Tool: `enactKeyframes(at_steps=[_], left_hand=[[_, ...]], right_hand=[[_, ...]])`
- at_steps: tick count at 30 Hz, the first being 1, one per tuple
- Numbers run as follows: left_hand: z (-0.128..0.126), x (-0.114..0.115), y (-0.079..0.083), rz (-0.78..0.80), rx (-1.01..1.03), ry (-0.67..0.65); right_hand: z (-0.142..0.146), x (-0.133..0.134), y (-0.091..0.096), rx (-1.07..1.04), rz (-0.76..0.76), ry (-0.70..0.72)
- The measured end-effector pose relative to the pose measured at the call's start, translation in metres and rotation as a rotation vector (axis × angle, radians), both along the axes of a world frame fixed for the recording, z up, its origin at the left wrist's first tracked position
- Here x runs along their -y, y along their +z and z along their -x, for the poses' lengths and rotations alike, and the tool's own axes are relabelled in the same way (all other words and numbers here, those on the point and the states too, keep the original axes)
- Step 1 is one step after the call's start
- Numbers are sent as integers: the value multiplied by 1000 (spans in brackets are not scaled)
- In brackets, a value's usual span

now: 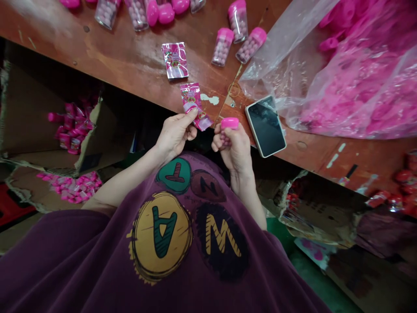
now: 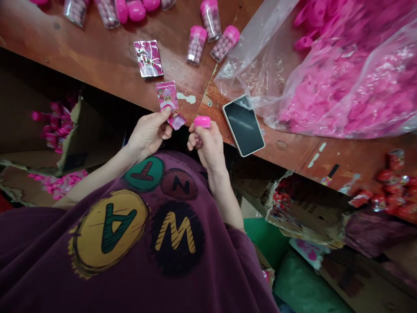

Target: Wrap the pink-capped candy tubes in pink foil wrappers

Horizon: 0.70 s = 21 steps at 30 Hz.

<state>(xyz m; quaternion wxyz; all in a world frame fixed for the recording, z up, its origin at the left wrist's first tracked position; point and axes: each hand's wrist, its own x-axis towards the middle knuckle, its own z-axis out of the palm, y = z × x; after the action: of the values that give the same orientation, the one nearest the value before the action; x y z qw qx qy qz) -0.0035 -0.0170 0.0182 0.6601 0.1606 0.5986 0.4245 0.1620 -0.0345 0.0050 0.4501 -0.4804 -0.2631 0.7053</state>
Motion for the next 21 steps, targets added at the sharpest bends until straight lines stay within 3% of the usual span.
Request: enactKeyframes(at_steps=[6,10,14,18,21], left_hand=[[-5,0,-1,16,-50,15],[-9,1,-1,6,-64,23],[-11,2,-3,3,-50,27],[-8,4,1,-20,32,-42],[-5,7,4,-34,126,-148]], right_hand=[[15,25,1,114,-51,27],[23,27,-5,127,-83,-18],[23,25,-3,48,-15,49],[18,20,2,-77,81,120],[16,20,1,-82,63,153]])
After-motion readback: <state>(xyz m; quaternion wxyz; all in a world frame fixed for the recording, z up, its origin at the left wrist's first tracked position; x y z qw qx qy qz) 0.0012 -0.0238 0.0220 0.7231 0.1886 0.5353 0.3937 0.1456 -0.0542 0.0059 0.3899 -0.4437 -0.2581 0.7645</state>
